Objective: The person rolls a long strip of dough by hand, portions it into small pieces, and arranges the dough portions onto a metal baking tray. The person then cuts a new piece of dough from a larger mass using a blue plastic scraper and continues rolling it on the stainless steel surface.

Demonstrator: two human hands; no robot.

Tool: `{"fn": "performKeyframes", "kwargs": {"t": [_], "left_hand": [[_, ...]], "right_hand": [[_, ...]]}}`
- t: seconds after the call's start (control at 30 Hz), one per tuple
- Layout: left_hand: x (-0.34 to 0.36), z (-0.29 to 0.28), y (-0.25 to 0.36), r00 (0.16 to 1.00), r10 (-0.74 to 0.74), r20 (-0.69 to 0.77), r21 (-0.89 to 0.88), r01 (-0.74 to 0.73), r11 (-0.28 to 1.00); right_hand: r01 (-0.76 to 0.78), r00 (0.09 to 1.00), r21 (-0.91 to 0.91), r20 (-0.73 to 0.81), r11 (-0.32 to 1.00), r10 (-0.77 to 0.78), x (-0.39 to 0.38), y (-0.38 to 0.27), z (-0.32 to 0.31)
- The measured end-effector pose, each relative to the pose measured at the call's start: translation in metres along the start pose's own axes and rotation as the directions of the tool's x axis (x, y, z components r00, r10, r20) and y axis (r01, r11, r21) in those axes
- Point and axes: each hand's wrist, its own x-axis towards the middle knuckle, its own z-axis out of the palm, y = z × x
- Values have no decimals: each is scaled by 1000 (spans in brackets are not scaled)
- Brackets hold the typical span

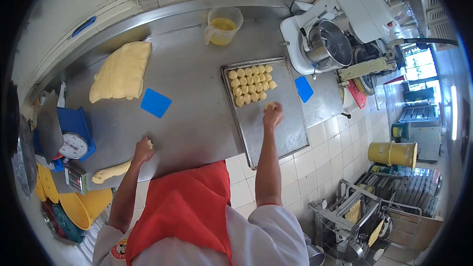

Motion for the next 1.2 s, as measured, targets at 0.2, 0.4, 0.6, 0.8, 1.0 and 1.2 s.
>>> {"fn": "performKeyframes", "kwargs": {"t": [0.2,0.4,0.6,0.8,1.0,1.2], "left_hand": [[-1,13,-17,997,15,-74,68,-9,998],[-2,10,-5,981,115,-156,-134,-137,981],[-19,13,-50,945,265,-191,-196,-301,933],[-42,-32,-43,977,212,-36,-154,-215,964],[-39,-24,-53,1000,18,-19,2,-18,1000],[7,1,-98,983,109,-148,50,-102,994]], "right_hand": [[23,998,-244,56,970,-9,44,-23,22],[315,942,-94,150,944,-299,-57,-16,60],[141,154,314,930,939,-335,-323,-145,131],[136,269,335,893,932,-361,-364,-160,162],[527,438,73,831,847,-344,-408,-194,162],[-106,-364,173,910,979,-200,-373,-199,123]]}}
